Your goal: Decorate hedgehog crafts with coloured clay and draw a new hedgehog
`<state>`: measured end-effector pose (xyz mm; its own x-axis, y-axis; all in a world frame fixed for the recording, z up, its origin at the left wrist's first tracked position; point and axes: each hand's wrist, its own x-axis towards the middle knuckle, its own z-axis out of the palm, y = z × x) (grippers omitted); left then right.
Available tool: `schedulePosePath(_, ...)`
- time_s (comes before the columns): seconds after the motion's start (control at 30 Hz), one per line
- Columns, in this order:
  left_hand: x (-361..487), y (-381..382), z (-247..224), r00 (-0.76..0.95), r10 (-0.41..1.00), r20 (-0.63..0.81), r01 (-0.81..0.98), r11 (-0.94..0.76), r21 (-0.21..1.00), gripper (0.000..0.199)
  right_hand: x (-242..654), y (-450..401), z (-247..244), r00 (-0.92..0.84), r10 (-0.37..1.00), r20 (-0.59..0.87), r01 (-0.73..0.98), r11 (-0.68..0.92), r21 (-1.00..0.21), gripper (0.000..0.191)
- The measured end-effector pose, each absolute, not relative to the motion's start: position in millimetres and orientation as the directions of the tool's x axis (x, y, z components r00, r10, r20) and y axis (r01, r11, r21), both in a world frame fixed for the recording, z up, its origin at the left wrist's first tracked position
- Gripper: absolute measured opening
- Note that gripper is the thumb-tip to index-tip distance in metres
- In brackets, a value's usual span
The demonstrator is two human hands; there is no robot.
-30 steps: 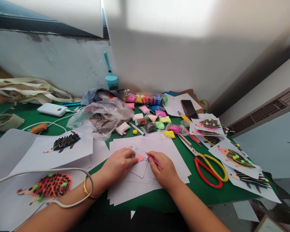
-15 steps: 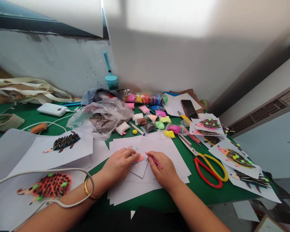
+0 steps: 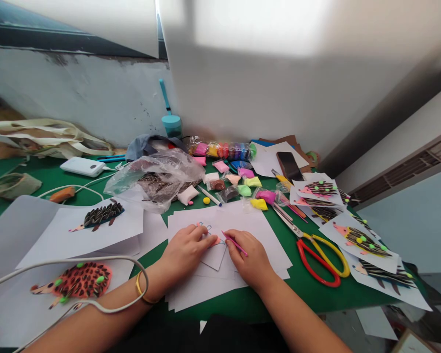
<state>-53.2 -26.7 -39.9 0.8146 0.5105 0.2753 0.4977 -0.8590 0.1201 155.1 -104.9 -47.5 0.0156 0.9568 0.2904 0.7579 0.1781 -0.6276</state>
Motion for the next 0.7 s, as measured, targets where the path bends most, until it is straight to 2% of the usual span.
schedulePosePath(0.13, -55, -28, -39, 0.817, 0.513, 0.261, 0.502, -0.857, 0.114, 0.027, 155, -105, -49, 0.008, 0.959, 0.282, 0.753, 0.18, -0.633, 0.024)
schedulePosePath(0.27, -56, -30, -35, 0.838, 0.506, 0.201, 0.497, -0.862, 0.1, 0.035, 155, -105, -49, 0.005, 0.959, 0.284, 0.747, 0.186, -0.638, 0.024)
schedulePosePath(0.53, -55, -35, -29, 0.835, 0.516, 0.193, 0.511, -0.856, 0.077, 0.033, 156, -105, -48, 0.002, 0.955, 0.296, 0.738, 0.198, -0.645, 0.024)
schedulePosePath(0.63, -54, -34, -29, 0.836, 0.511, 0.202, 0.499, -0.86, 0.108, 0.032, 155, -105, -48, 0.002, 0.955, 0.298, 0.74, 0.199, -0.643, 0.023)
schedulePosePath(0.7, -55, -30, -30, 0.809, 0.544, 0.222, 0.513, -0.838, 0.185, 0.037, 154, -106, -48, 0.016, 0.954, 0.3, 0.743, 0.19, -0.642, 0.024)
